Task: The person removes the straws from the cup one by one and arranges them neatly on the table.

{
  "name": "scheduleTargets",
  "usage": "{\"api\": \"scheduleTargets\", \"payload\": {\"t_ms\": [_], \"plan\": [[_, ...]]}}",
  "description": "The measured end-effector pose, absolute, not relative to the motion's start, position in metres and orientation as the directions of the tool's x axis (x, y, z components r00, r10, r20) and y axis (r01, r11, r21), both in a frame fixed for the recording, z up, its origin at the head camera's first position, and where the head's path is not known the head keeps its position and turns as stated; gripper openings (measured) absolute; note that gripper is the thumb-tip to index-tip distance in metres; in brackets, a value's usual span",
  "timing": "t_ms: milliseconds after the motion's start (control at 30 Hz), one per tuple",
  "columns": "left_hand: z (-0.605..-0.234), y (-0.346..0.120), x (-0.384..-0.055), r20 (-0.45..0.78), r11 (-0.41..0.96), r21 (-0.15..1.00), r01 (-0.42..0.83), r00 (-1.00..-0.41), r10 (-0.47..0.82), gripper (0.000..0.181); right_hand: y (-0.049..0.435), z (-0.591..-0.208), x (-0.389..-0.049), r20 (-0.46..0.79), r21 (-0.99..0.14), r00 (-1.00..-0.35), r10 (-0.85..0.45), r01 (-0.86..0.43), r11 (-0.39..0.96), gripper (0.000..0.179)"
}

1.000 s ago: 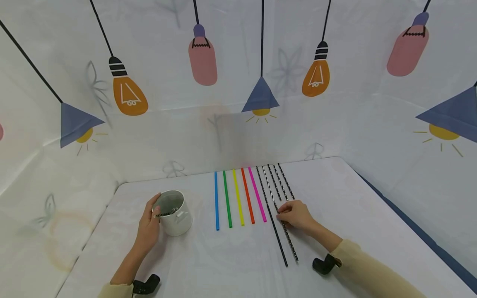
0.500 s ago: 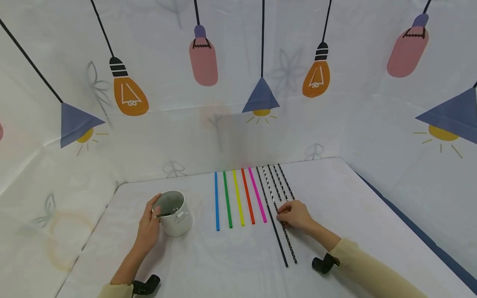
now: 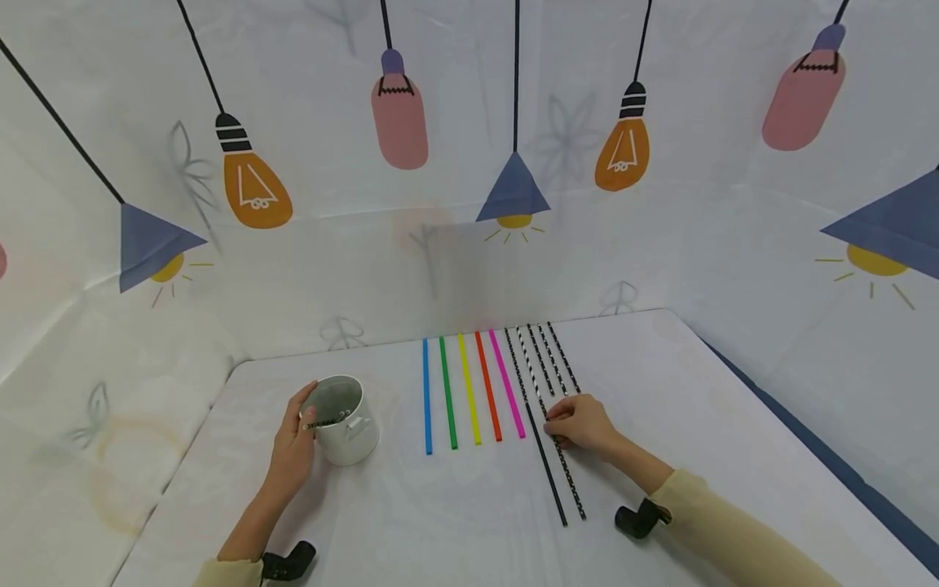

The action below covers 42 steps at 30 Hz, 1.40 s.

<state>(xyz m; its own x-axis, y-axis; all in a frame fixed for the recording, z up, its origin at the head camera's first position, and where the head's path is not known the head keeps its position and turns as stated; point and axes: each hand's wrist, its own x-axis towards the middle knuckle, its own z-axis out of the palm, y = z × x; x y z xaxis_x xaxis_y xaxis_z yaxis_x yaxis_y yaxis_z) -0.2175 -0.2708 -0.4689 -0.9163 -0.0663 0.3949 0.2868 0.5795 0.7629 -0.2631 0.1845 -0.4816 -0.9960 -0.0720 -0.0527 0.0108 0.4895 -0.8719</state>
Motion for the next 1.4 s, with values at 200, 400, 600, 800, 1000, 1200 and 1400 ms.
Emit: {"api": "scheduleTargets", "payload": {"t_ms": [200, 400, 600, 800, 1000, 1200, 1400], "plan": [[-0.469, -0.274, -0.217, 0.386, 0.602, 0.753, 0.267, -0.919, -0.075, 0.046, 0.167, -0.464, -0.27, -0.022, -0.869, -0.994, -0.104, -0.032, 0.494, 0.011], [-0.469, -0.276, -0.219, 0.36, 0.602, 0.764, 0.231, -0.928, -0.102, 0.046, 0.117, -0.43, -0.27, 0.049, -0.893, -0.961, -0.272, -0.164, 0.419, 0.01], [-0.469, -0.272, -0.221, 0.317, 0.556, 0.804, 0.211, -0.943, -0.099, 0.047, 0.058, -0.41, -0.267, 0.159, -0.868, -0.871, -0.465, -0.348, 0.354, 0.01], [-0.467, -0.269, -0.219, 0.32, 0.562, 0.798, 0.218, -0.943, -0.089, 0.047, 0.007, -0.401, -0.262, 0.194, -0.822, -0.814, -0.547, -0.44, 0.362, 0.016], [-0.466, -0.269, -0.218, 0.34, 0.556, 0.793, 0.25, -0.938, -0.064, 0.048, -0.03, -0.396, -0.255, 0.207, -0.804, -0.769, -0.605, -0.486, 0.342, 0.024], [-0.465, -0.271, -0.216, 0.321, 0.528, 0.807, 0.265, -0.947, -0.015, 0.056, -0.05, -0.402, -0.256, 0.247, -0.793, -0.747, -0.617, -0.522, 0.314, 0.026], [-0.463, -0.272, -0.214, 0.309, 0.509, 0.817, 0.271, -0.951, 0.01, 0.06, -0.054, -0.407, -0.261, 0.287, -0.82, -0.755, -0.589, -0.512, 0.256, 0.024]]}}
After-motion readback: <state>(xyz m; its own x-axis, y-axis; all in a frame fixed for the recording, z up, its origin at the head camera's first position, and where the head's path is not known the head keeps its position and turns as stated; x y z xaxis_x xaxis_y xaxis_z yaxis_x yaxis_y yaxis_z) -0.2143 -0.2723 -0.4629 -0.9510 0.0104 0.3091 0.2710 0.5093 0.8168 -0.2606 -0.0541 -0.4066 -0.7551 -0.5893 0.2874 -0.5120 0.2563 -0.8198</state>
